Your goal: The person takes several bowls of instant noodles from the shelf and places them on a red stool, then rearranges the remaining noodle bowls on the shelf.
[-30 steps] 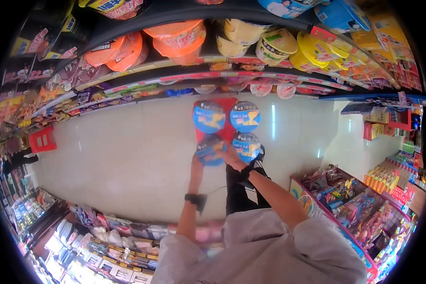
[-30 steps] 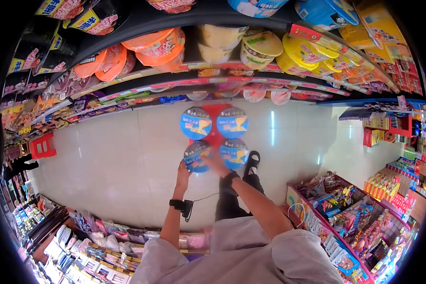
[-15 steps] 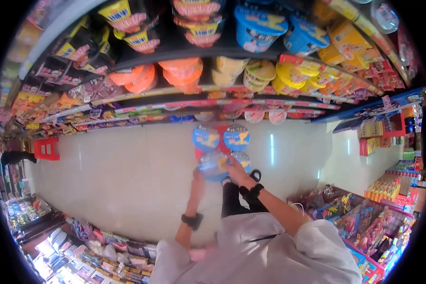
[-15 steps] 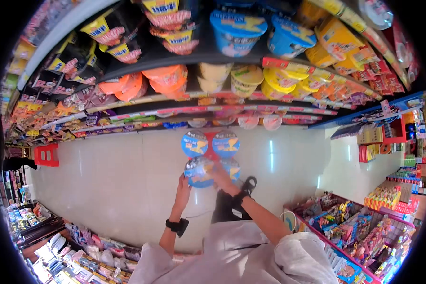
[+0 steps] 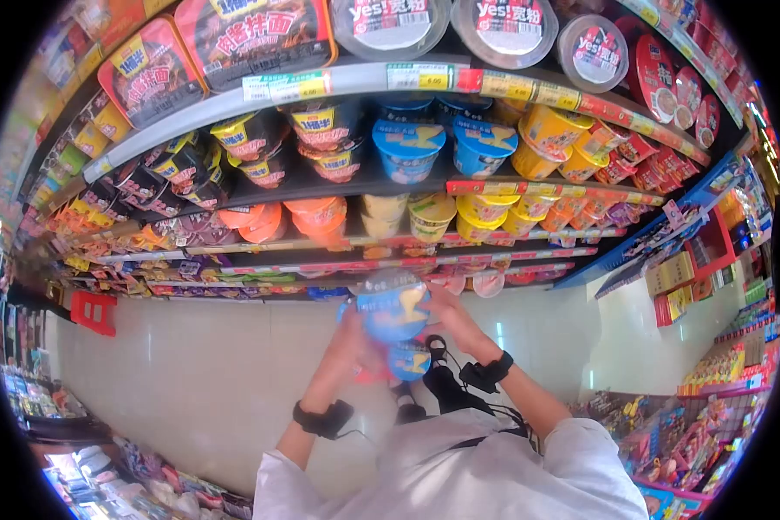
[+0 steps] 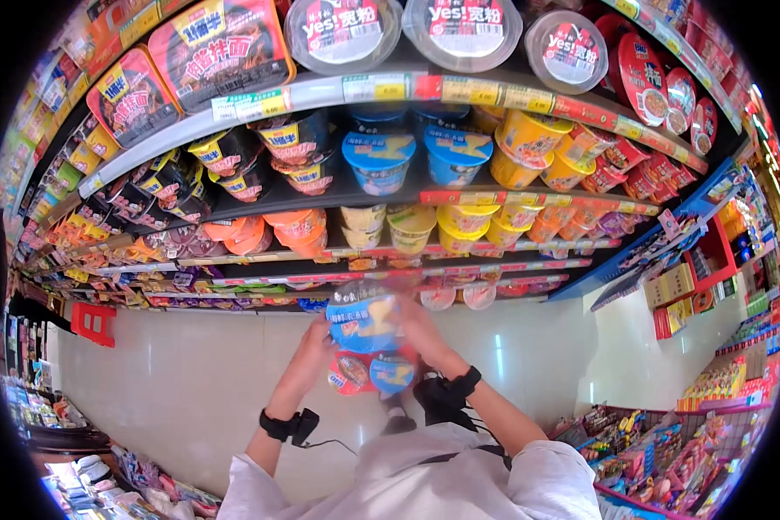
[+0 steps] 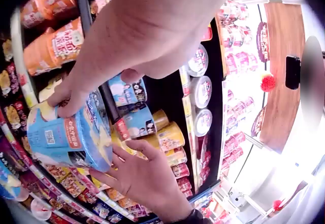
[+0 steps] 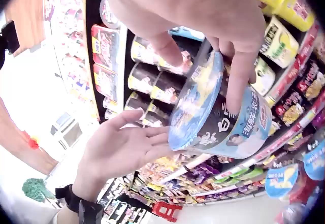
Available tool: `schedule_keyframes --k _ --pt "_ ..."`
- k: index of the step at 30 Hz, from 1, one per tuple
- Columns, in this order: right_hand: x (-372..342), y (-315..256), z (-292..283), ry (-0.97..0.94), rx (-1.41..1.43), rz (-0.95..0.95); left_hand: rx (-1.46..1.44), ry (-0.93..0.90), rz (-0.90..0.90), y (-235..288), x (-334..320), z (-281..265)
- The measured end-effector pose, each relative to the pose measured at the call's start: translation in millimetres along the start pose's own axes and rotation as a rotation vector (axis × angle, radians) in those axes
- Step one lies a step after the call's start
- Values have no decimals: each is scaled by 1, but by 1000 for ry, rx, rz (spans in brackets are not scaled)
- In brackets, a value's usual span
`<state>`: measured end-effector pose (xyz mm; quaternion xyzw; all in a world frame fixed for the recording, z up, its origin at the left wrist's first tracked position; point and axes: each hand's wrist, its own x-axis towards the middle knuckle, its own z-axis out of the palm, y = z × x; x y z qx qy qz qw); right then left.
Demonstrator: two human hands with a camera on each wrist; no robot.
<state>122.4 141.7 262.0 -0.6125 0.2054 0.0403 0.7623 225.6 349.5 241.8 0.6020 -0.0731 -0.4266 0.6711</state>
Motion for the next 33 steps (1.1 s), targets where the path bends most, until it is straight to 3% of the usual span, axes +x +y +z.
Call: schedule_keyframes --k 3,4,7,11,15,16,19,20,23,24,33 --pt "-10 -52 -4 123 95 -25 72 -3 -35 49 3 19" --pt "-7 -58 -14 62 93 -51 -24 -71 34 59 5 24" --pt "3 -75 -36 2 13 -165 140 -136 62 108 3 49" --pt "1 -120 -51 -68 -26 -177 -42 -115 66 140 10 60" --pt "-1 -147 -53 -14 127 -191 -49 -140 86 187 5 82" --pt "-3 -156 -52 -74 157 -312 -88 -183 97 193 9 79" --pt "-12 -184 -47 -47 165 -421 -209 -234 216 210 16 78" --pt "-3 -185 -51 -74 154 -460 -213 -243 177 221 22 80" --pt "4 -201 -53 -32 106 -542 -237 -294 370 232 26 81" --pt "7 -207 -55 -100 138 -559 -219 -260 265 238 38 78" --pt "48 -223 -70 -143 -52 -672 -228 -195 306 253 83 86"
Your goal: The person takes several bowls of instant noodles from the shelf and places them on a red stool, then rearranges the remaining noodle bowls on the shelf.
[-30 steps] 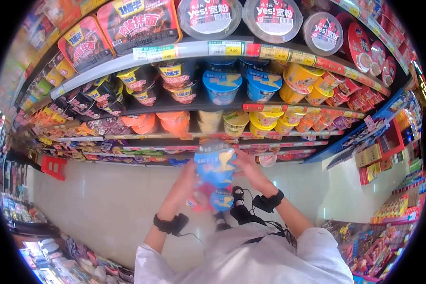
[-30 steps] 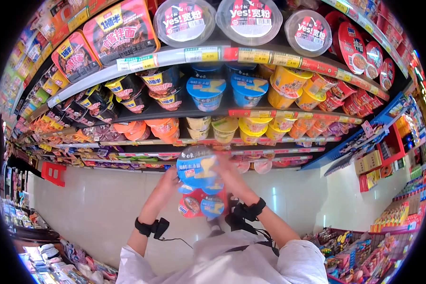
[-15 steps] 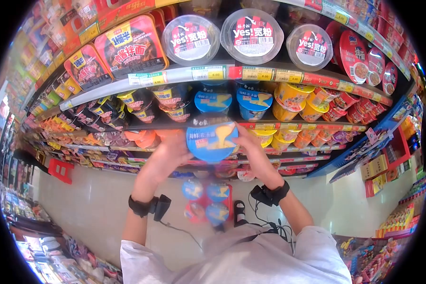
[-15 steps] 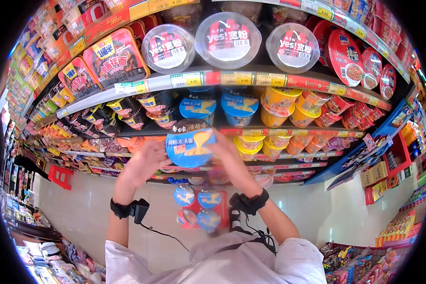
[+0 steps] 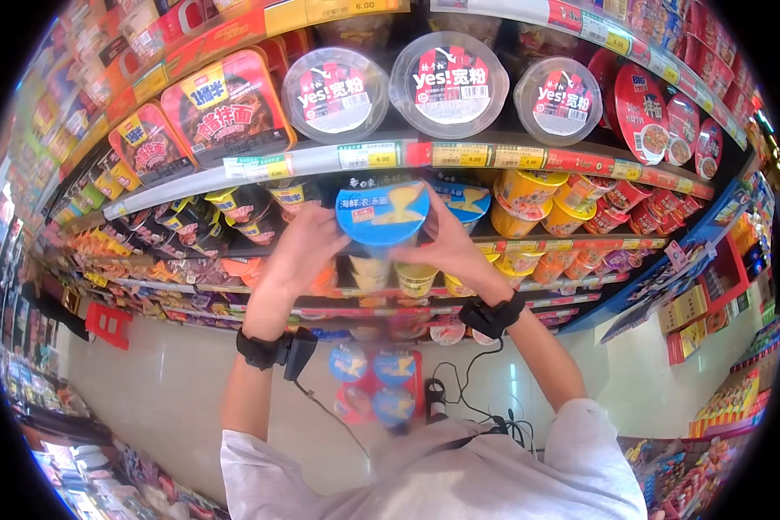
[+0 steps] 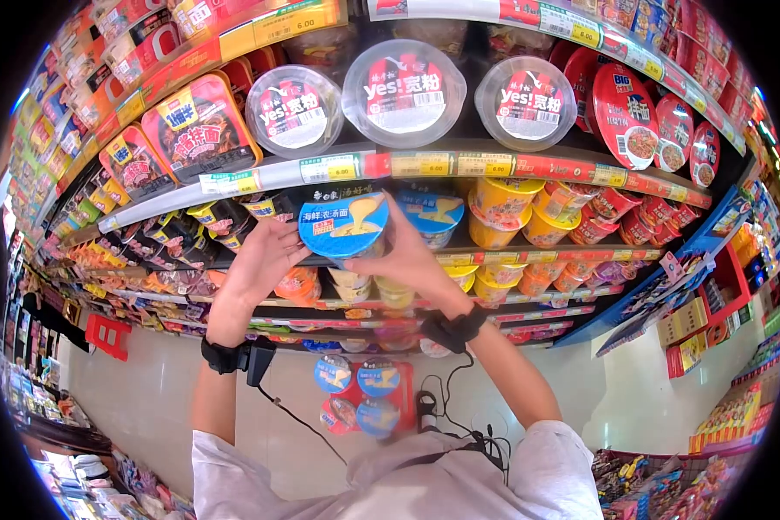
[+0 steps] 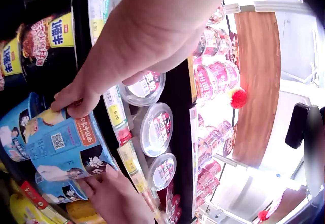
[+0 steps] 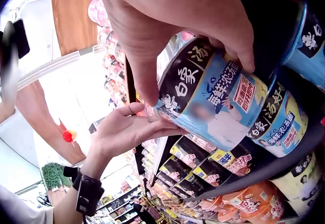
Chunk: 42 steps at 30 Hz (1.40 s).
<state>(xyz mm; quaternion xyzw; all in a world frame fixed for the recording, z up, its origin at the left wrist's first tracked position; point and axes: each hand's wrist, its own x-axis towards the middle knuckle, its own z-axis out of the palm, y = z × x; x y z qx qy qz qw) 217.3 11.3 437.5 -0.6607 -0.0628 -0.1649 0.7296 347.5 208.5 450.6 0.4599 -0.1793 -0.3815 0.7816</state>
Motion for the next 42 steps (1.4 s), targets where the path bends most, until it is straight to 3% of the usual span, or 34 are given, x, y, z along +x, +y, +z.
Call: schedule_keyframes --k 10,16,19,22,23,25,28,31,33,35,37,39,42 --pt "38 32 -24 -3 42 -79 167 47 6 -5 37 -5" --pt "61 44 -40 3 -5 -55 260 10 188 -15 61 -8" --pt "75 46 -48 -20 -20 12 360 117 240 -16 70 -1" --pt "83 43 -49 -3 10 -27 723 136 417 -28 87 -3" --pt "86 41 -51 -10 -72 18 791 222 403 -30 88 1" --pt "95 41 -58 -24 -231 111 796 220 397 -28 93 5" --pt "112 75 -77 -77 -100 38 754 285 347 -24 104 9" --pt "121 92 -94 -90 -15 83 722 330 319 -25 123 1" --pt "116 91 -98 56 -19 247 778 370 318 -30 130 -2" --pt "118 96 -105 87 -313 316 956 370 383 -37 139 -12" --pt "129 113 -123 29 -753 243 1251 317 529 -48 157 -46" --pt "127 132 -135 67 -904 121 1495 303 319 -43 169 -56" --pt "129 142 -142 110 -942 60 1479 300 182 -45 173 -67"
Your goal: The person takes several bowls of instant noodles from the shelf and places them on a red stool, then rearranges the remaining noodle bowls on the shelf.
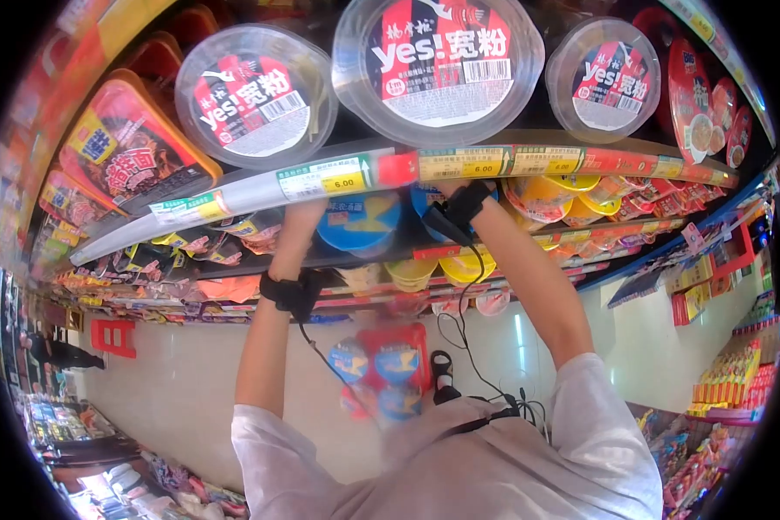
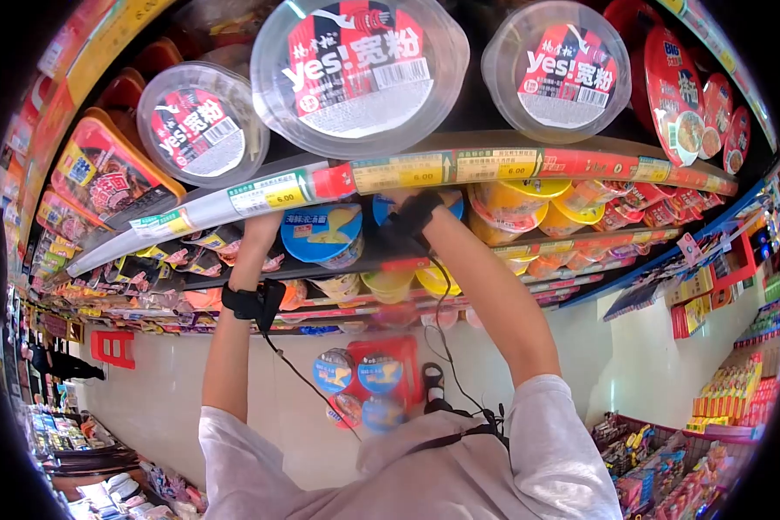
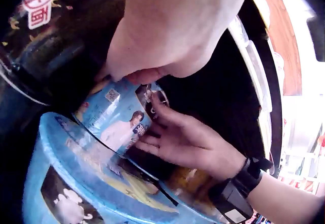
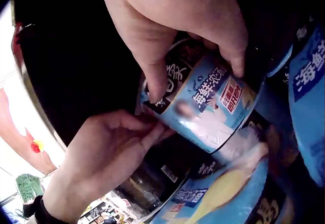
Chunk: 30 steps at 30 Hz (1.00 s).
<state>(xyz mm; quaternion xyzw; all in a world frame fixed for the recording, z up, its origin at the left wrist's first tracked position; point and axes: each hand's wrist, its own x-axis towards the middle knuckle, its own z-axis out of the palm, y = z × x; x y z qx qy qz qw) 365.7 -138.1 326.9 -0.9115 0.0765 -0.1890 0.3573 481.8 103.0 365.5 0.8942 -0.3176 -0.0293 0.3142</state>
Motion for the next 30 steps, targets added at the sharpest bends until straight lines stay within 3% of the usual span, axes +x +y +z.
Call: schedule_keyframes --k 7,13,15,17,18,19,20,22,25,27,29,30 --pt "6 4 1 6 178 13 -572 53 -42 -9 -12 7" --pt "-2 4 8 -52 649 2 -375 41 15 19 -14 1" --pt "-11 -18 0 -81 698 9 -351 82 28 47 -27 -5" --pt "-27 -71 -27 -102 565 73 -279 9 -40 55 -53 -16" --pt "-36 -80 -26 -14 475 -53 -422 101 110 59 -79 -12" --pt "-46 -89 -26 86 375 -170 -481 74 185 60 -106 -15" --pt "-62 -96 -27 61 403 -75 -515 59 170 58 -135 -19" --pt "-109 -110 -22 250 389 -105 -584 6 122 48 -200 -23" --pt "-182 -113 -13 170 373 -64 -676 68 -84 12 -288 -7" --pt "-237 -98 7 34 485 234 -704 85 -363 -30 -349 21" --pt "-297 -53 52 -11 402 264 -412 36 -516 -85 -418 53" --pt "-338 -22 81 -78 327 335 -430 28 -561 -108 -454 68"
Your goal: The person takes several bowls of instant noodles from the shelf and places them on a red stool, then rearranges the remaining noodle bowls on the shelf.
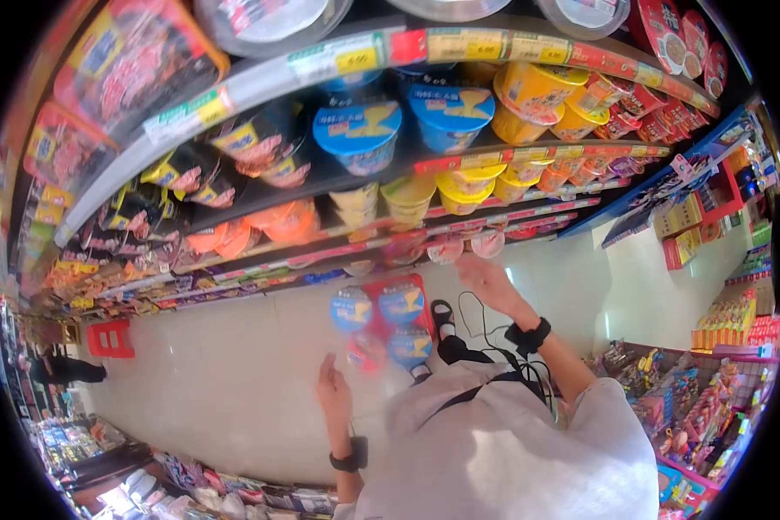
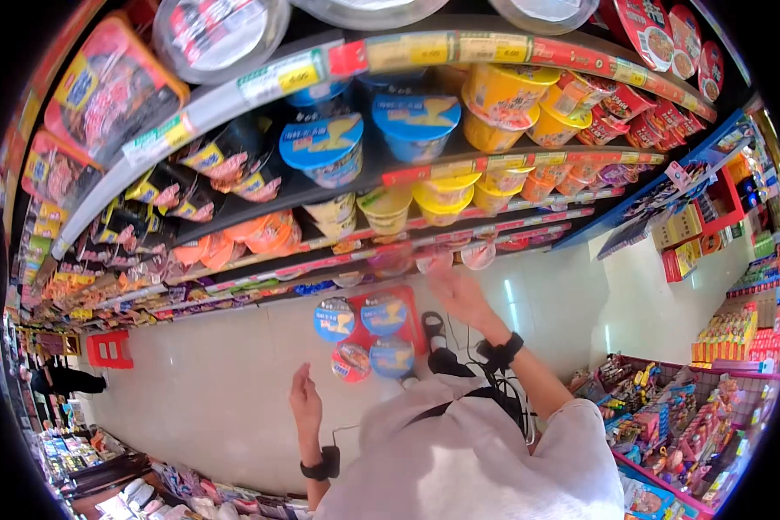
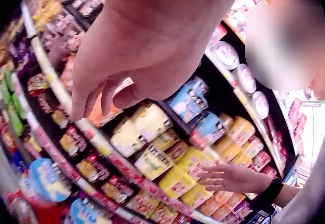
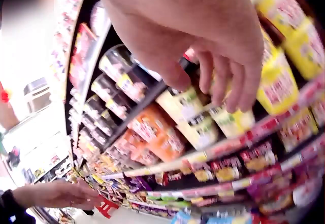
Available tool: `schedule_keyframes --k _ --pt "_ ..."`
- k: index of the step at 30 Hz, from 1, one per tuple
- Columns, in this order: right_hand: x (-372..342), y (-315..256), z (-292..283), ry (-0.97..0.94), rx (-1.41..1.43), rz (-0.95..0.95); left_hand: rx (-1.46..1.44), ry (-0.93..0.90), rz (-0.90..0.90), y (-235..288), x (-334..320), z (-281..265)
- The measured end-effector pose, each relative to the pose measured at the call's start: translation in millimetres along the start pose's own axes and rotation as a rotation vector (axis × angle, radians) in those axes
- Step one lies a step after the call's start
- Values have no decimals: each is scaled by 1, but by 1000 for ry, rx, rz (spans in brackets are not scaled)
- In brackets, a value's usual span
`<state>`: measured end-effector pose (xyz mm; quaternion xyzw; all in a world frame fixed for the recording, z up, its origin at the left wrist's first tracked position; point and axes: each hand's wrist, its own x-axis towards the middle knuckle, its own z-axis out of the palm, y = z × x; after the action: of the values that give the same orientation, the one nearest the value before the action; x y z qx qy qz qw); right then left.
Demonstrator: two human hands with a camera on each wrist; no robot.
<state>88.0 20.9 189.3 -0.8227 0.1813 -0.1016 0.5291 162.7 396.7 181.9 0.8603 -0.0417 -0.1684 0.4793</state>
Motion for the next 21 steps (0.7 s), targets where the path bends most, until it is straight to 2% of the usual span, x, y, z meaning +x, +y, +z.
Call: schedule_keyframes --k 1,3,7,10,12,14,16,17,20,21 --pt "-26 41 18 -43 -81 82 -15 -1 -49 -39 -17 -1" --pt "-64 75 41 -207 43 438 -24 -6 -116 -80 -42 -5" --pt "-102 97 79 -302 -50 438 25 -47 -181 -138 -66 -7" --pt "-97 90 105 -129 -90 439 46 -63 -191 -194 -36 0" --pt "-90 111 126 -6 -23 471 -22 1 -178 -200 -6 6" --pt "-84 140 150 72 58 500 -65 30 -136 -228 34 18" --pt "-79 163 175 112 163 536 -252 -4 -173 -228 67 30" --pt "-78 165 185 96 261 634 -208 -45 -189 -220 84 35" --pt "-89 179 214 8 -6 706 -228 -117 -236 -215 125 57" --pt "-96 179 217 -13 84 705 -255 -135 -252 -219 133 62"
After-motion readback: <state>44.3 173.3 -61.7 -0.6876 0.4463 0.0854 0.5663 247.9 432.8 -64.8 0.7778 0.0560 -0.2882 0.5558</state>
